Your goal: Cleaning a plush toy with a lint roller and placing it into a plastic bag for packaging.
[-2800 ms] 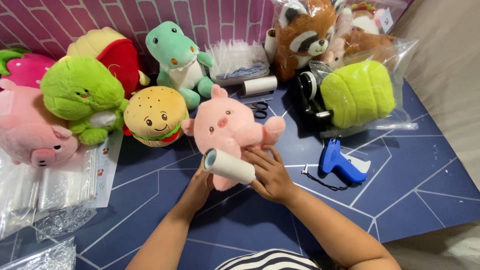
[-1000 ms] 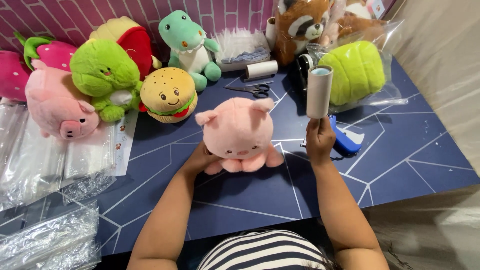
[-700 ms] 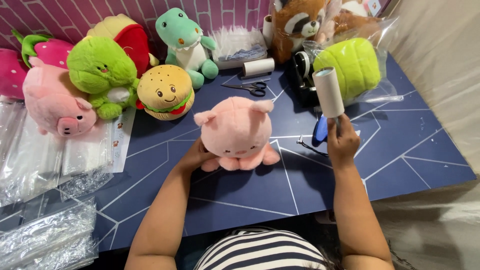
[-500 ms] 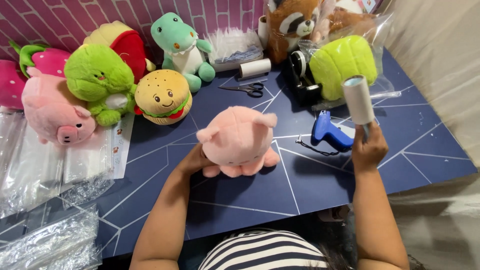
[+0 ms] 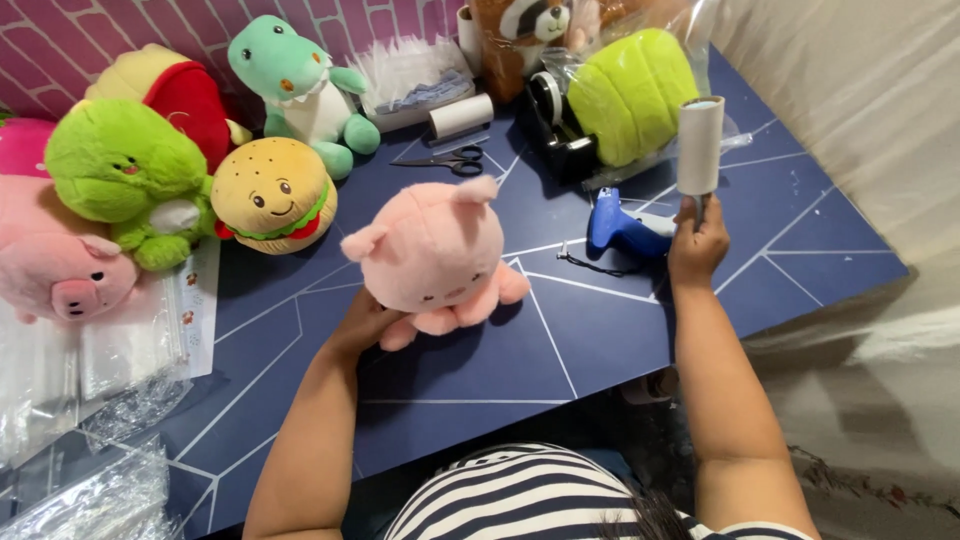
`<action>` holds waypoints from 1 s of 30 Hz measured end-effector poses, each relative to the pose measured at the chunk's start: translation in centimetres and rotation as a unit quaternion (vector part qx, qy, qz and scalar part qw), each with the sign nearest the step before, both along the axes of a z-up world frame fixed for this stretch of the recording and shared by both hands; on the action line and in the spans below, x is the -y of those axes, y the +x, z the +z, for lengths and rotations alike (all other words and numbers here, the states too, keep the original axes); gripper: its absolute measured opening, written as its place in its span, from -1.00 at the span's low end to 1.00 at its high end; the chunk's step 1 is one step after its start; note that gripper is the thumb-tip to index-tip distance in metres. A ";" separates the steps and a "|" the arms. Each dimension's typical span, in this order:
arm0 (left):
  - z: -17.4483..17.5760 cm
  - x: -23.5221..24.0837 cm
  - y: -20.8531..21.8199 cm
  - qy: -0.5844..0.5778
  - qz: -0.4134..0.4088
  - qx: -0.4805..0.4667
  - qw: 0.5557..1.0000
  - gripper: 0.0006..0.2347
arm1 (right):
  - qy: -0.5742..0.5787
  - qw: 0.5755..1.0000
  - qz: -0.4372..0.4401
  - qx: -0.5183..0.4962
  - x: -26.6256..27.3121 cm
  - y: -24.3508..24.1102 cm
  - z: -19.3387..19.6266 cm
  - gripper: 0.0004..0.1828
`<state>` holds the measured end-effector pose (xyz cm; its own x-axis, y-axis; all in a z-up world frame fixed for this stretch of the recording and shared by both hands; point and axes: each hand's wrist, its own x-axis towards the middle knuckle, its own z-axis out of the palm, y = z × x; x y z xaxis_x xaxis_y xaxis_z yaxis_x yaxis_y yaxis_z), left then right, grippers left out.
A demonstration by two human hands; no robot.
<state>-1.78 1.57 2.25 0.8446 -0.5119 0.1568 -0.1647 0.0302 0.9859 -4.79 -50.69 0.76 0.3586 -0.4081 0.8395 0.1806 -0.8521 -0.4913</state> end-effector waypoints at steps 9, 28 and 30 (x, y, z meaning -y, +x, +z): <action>2.4 0.9 -1.2 0.011 0.006 -0.010 1.000 -0.06 | 0.072 0.997 0.027 0.007 -1.3 -0.8 1.5 -0.73; 3.8 2.4 -1.4 0.015 -0.056 0.009 0.998 -0.15 | 0.091 0.995 0.038 -0.005 -1.4 -1.2 1.0 -0.73; 3.7 2.1 -1.8 0.015 -0.051 0.014 0.999 -0.17 | 0.097 0.994 0.043 -0.008 -1.3 -1.1 0.8 -0.72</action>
